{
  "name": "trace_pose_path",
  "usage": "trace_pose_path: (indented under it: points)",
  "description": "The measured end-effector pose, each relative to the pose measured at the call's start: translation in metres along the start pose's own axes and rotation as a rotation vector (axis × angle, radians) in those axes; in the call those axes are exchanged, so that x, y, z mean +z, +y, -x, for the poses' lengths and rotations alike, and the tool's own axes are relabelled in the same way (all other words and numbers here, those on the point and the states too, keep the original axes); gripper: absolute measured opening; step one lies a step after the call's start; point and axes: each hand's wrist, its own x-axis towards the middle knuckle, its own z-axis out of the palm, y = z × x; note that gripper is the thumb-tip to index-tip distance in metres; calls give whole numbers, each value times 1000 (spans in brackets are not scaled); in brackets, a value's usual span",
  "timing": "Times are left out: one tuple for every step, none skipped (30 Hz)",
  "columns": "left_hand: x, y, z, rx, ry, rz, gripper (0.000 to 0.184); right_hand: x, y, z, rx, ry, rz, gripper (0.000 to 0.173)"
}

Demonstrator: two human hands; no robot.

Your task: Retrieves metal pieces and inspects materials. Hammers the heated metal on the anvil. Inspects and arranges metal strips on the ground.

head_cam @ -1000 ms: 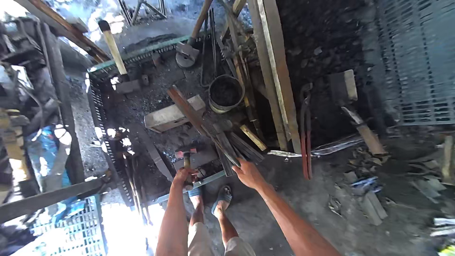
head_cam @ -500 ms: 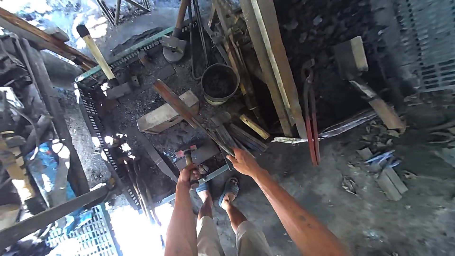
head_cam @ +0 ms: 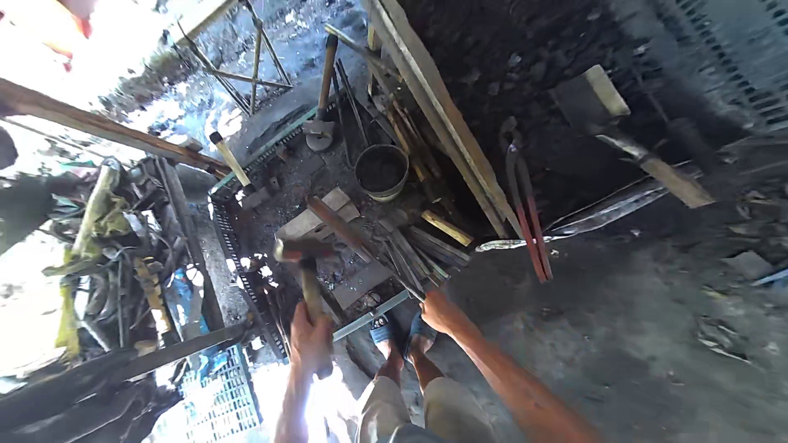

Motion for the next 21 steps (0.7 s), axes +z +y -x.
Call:
trace_pose_path:
  points:
    - [-8, 30, 4, 94, 73, -74, 61, 7, 6, 5, 8, -8, -12, 40]
    - [-15, 60, 8, 195, 143, -131, 61, 14, 11, 8, 16, -12, -27, 40]
    - [-22, 88, 11, 318, 214, -159, 57, 20, 15, 10, 23, -10, -40, 40]
    - [-28, 114, 14, 458, 276, -157, 55, 24, 17, 11, 29, -11, -52, 40]
    - [-34, 140, 15, 607, 329, -137, 52, 26, 18, 11, 33, -14, -58, 41]
    - [-43, 166, 17, 744, 349, -102, 52, 27, 19, 11, 37, -19, -57, 41]
    - [-52, 193, 18, 852, 362, -66, 54, 27, 19, 10, 41, -20, -56, 41]
    - [-60, 221, 19, 933, 364, -27, 55, 28, 19, 9, 45, -20, -53, 41]
    - [-69, 248, 20, 1005, 358, 8, 55, 28, 19, 8, 47, -20, -48, 41]
    - [-76, 278, 18, 1079, 350, 25, 49, 27, 19, 8, 47, -18, -43, 41]
    - [-81, 309, 11, 1170, 335, 41, 35, 26, 19, 7, 48, -12, -40, 41]
    - [-84, 336, 4, 1220, 331, 39, 14, 27, 18, 6, 49, -8, -37, 40]
    - [-84, 356, -3, 1252, 319, 14, 18, 28, 19, 5, 50, -8, -33, 40]
    - [-81, 365, -12, 1299, 320, 5, 26, 30, 19, 5, 53, -12, -30, 40]
    - [-72, 363, -25, 1343, 371, 24, 27, 31, 17, 5, 59, -12, -29, 40]
    - [-59, 348, -42, 1375, 463, 57, 21, 32, 15, 5, 67, -16, -30, 40]
    - [-43, 314, -63, 1348, 572, 45, 23, 33, 13, 5, 73, -18, -32, 41]
    - [-24, 263, -85, 1232, 647, -60, 42, 33, 12, 5, 82, -19, -33, 41]
    - [-5, 199, -109, 1026, 659, -243, 53, 33, 12, 5, 93, -15, -32, 41]
    - [9, 130, -131, 754, 559, -456, 56, 34, 12, 5, 100, -16, -31, 42]
    - [16, 76, -152, 508, 391, -617, 54, 34, 13, 5, 104, -16, -33, 42]
